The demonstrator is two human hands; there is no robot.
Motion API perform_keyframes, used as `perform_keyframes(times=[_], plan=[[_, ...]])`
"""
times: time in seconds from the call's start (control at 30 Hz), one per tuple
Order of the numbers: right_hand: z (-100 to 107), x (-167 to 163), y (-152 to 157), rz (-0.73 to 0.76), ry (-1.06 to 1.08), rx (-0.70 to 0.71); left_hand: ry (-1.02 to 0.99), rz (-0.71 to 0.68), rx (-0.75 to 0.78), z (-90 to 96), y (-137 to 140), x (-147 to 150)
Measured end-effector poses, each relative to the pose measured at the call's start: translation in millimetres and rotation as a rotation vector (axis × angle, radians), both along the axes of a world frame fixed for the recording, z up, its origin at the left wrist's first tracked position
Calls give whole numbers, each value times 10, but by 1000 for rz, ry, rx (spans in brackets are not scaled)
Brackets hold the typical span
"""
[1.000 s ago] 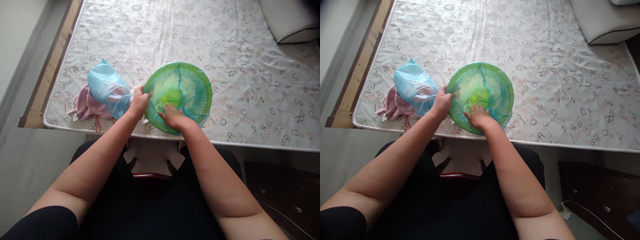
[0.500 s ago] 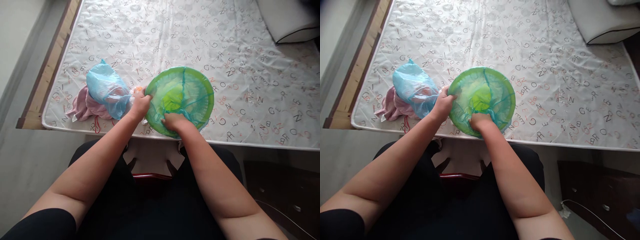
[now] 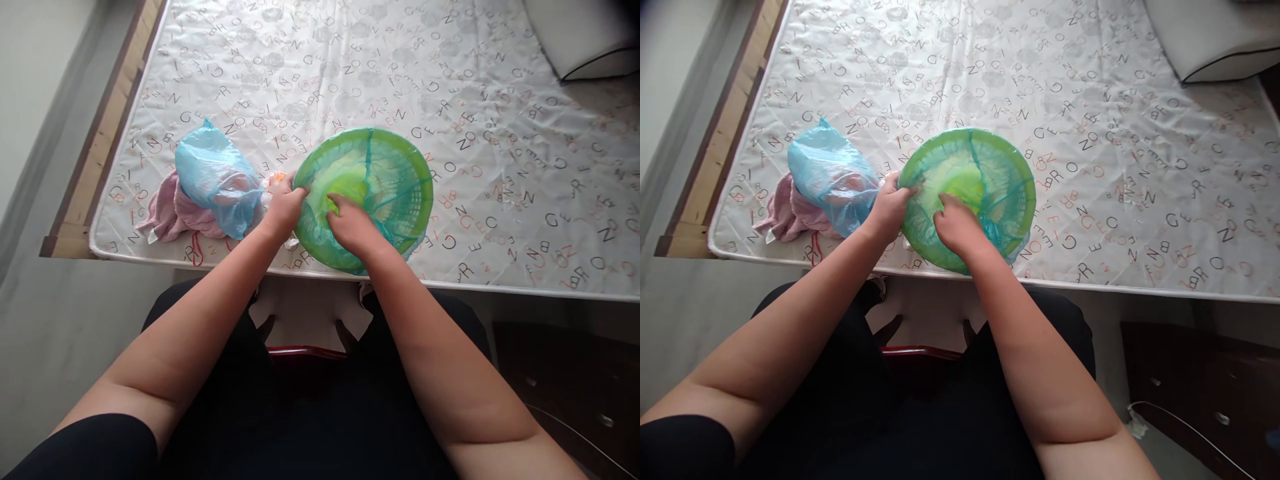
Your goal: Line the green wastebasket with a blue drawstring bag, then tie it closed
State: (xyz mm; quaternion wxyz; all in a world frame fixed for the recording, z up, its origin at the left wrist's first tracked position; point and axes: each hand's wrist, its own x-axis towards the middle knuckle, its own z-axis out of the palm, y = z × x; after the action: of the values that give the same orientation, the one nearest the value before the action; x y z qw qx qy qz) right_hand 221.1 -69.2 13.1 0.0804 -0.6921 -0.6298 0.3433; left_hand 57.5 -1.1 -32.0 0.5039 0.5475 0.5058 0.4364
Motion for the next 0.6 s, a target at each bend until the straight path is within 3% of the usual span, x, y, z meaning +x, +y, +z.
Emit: perform_keyframes(times=[0.07,0.13,0.23,0.3,0.37,0.47,0.53,0.6], plan=[[5,-83,25,-219,421,-87,4,6,-17,3,2,2],[-51,-92,59,-492,728,-261,11,30,-24,21,-6,-2],[-185,34,114,-844,842,-366,22,54,-23,67,-38,-6],[-232,137,146,-962,811,-373,24,46,-18,93,-60,-4],[-216,195,169,-957,732,-395,20,33,-3,97,-68,-3],[-115,188,184,-744,647,-420,-2,31,-17,62,-48,-11],[-52,176,187,-603,722,-425,-23,32,-46,26,-26,-26],[-21,204,195,-581,803,-407,-28,19,-53,2,-11,-42]])
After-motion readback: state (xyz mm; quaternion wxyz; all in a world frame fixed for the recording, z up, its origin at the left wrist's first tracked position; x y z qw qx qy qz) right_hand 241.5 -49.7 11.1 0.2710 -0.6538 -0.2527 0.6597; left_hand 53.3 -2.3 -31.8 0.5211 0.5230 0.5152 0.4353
